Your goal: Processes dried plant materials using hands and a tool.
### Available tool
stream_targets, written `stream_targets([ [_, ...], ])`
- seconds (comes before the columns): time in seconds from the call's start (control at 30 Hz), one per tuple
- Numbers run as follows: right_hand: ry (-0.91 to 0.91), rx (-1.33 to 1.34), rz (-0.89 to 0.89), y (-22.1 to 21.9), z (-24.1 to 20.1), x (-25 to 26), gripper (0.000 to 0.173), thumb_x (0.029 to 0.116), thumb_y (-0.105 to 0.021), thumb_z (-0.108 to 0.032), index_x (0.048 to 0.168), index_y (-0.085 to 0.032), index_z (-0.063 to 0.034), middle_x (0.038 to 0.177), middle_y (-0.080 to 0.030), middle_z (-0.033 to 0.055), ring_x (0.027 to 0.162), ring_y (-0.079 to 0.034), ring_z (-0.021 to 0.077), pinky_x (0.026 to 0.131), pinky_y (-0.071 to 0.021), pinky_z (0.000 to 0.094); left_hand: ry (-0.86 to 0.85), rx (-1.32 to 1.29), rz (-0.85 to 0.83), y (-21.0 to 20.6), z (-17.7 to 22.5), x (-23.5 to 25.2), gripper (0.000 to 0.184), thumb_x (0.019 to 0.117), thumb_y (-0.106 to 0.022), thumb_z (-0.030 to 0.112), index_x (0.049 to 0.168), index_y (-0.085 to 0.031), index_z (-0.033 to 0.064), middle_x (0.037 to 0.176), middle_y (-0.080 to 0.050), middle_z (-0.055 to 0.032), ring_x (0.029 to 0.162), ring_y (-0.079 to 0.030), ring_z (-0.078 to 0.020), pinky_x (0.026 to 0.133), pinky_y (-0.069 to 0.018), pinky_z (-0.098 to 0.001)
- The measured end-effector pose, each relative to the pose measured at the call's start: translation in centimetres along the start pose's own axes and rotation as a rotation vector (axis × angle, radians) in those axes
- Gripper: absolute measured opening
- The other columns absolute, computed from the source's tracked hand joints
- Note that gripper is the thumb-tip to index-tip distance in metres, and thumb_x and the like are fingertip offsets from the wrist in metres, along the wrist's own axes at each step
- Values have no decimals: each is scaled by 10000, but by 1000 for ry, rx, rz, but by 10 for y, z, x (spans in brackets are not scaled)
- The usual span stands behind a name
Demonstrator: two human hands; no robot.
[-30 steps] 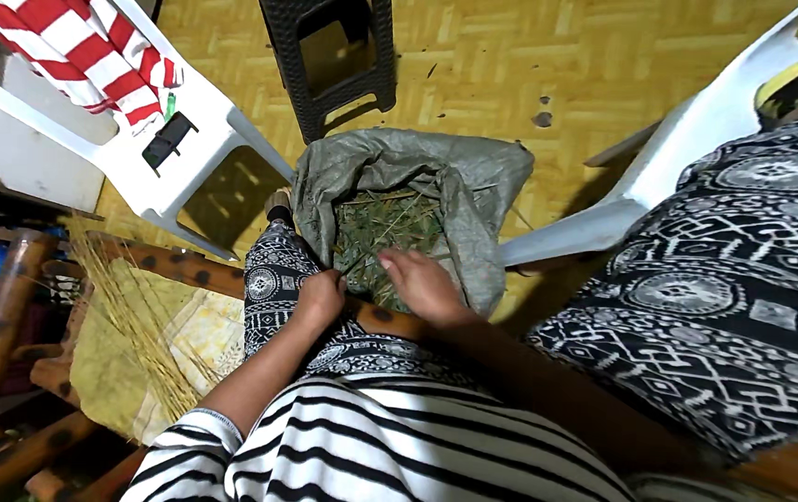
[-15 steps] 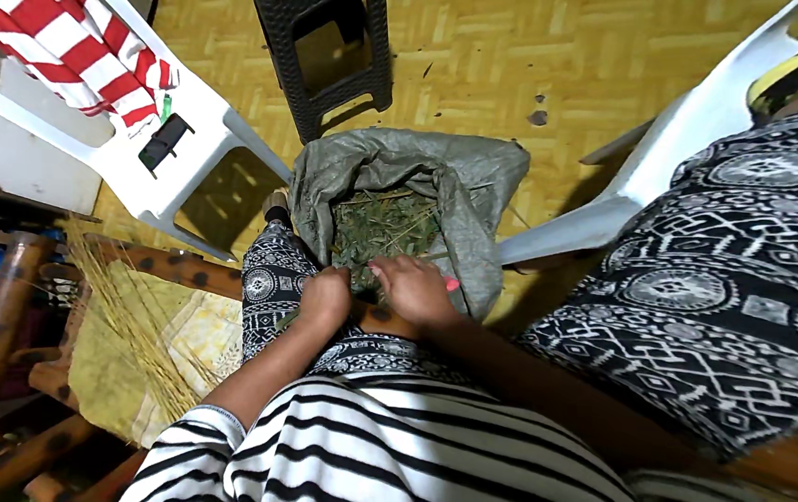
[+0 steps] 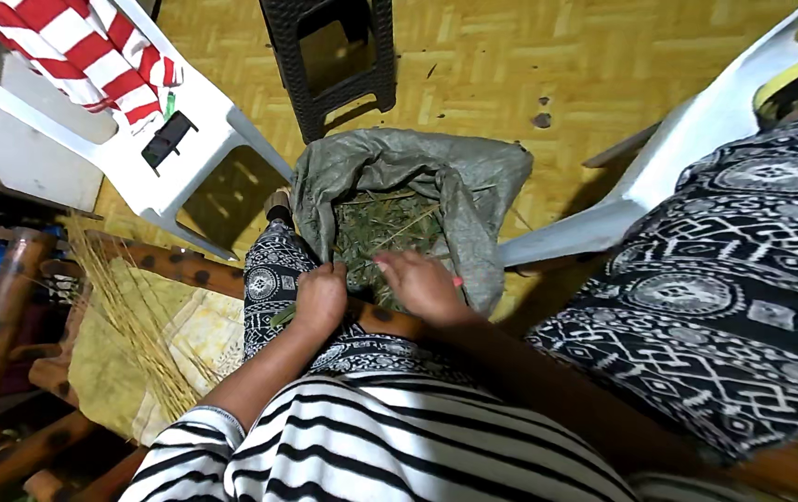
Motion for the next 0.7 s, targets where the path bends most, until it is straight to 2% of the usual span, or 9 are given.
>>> stream_targets([
  [0.1,11,-50,-29,-2,-1,-1,401,1110,-452,-301,1366,-646,-61,1248,-667,251,1206,-619,449,1027,-458,626,-7,17,9,-1,0,-1,256,1009,-544,57,1204,-702,8,1022,-706,-221,962,-698,-398,836,-527,-571],
  [0.2,-93,-102,48,2,18,6,378,1106,-461,-280,1329,-659,-49,1245,-656,282,1194,-613,485,993,-455,665,5,7,-11,-2,-2,-2,281,1016,-541,68,1246,-693,17,1109,-708,-224,1034,-691,-400,890,-521,-576],
  [0.3,-171,-86,118,6,26,10,407,1109,-445,-295,1347,-638,-27,1271,-633,295,1203,-597,500,988,-444,678,34,-44,-19,-2,-5,-2,269,1024,-537,87,1220,-705,13,1061,-711,-227,987,-701,-399,880,-535,-575],
  [0.37,-119,-36,132,4,19,6,407,1108,-451,-297,1360,-636,-36,1279,-645,270,1208,-607,475,1013,-450,659,73,-123,-64,-1,-5,0,265,1042,-527,121,1202,-701,1,1061,-711,-224,999,-703,-396,889,-546,-568],
  [0.47,-3,71,31,-3,4,0,396,1103,-472,-285,1382,-631,-55,1287,-652,243,1235,-603,442,1051,-439,639,145,-303,-181,7,-3,5,320,1084,-497,174,1263,-677,-21,1170,-705,-240,1122,-681,-388,1008,-510,-563],
  [0.57,41,72,14,-9,2,-2,364,1093,-499,-267,1349,-657,-60,1257,-671,229,1214,-618,435,1032,-451,630,192,-426,-226,13,-1,7,314,1091,-498,181,1233,-695,-19,1139,-715,-233,1095,-684,-368,997,-503,-557],
  [0.7,6,4,95,-7,10,3,360,1089,-513,-261,1347,-655,-54,1247,-664,249,1200,-608,464,1017,-437,646,216,-470,-241,16,-3,6,299,1088,-507,183,1186,-715,-8,1074,-721,-212,1025,-690,-337,947,-517,-541],
])
Point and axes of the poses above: each hand's wrist, its own x-axis towards the middle knuckle, its own y-axis out of the back of the hand, z = x × y, the point moved 2 cm from there along x, towards the middle knuckle
